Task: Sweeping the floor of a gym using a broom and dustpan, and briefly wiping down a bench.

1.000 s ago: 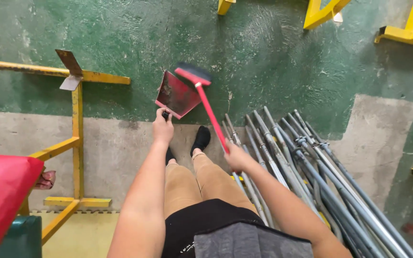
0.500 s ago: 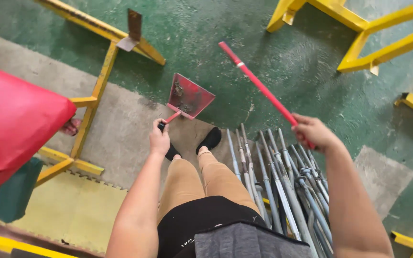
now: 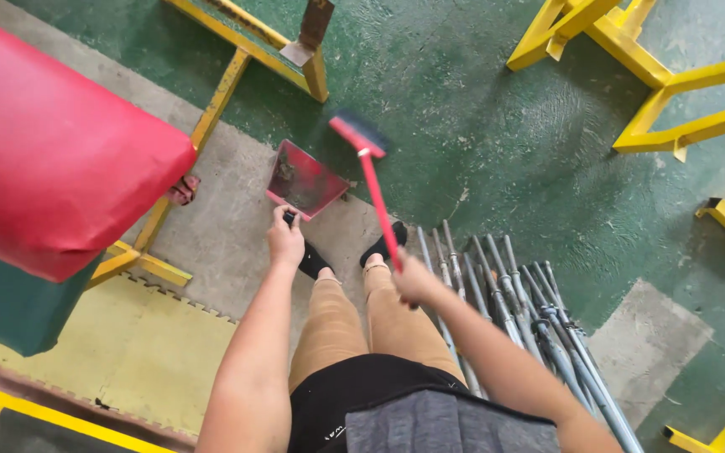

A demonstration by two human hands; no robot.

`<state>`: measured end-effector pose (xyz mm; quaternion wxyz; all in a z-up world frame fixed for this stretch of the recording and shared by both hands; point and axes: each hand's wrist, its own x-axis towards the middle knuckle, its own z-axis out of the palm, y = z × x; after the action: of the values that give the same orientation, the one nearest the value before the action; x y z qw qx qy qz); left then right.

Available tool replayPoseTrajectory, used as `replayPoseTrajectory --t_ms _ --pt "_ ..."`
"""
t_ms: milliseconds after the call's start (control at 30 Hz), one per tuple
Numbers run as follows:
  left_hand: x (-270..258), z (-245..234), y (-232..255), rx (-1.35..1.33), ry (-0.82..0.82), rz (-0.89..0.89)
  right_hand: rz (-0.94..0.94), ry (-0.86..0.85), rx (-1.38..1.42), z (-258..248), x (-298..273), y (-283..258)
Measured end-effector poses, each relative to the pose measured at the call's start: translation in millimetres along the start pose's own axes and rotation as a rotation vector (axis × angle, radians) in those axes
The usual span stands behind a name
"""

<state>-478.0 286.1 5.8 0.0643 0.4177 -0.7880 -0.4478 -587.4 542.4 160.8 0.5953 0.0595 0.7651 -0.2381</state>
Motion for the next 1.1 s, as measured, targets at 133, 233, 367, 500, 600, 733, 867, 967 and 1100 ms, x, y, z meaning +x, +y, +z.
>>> replayPoseTrajectory --t_ms 133,233,367,500,600,733,867,967,1100 --pt "3.7 -26.3 -21.5 -0.026 -0.029 0.014 0.006 -0.119 0.034 35.9 -53.8 -19.3" --pt "-1.3 -55.2 -47.7 -0.087 0.018 -0.006 0.019 -0.173 0.115 39.6 -78.4 -26.4" --pt "-9.0 -104.4 -81.3 -0.090 0.071 -0.063 -0.051 -0.082 -0.055 34.9 -95.2 -50.1" --pt "-20.7 -146.1 -116.9 -0.162 0.101 -0.177 -0.121 0.029 -0.212 30.7 -74.6 -105.2" --pt "-20.1 -166.8 -132.4 -0.146 0.139 -0.167 -0.285 0.084 -0.273 41.9 -1.7 -137.8" --pt "-11.6 -186.8 -136.0 -0.165 0.138 -0.209 -0.240 0.042 -0.175 109.9 74.5 -155.3" --pt "4.9 -187.9 -159.5 -0.065 0.208 -0.142 -0.199 0.001 -0.397 185.6 54.5 -156.0" --pt "16.0 -195.4 -164.2 -0.027 0.216 -0.153 -0.221 -0.088 -0.484 190.9 12.5 -151.8" --pt "29.4 -200.4 -174.6 -0.103 0.161 -0.158 -0.290 -0.194 -0.326 130.3 -8.4 -122.5"
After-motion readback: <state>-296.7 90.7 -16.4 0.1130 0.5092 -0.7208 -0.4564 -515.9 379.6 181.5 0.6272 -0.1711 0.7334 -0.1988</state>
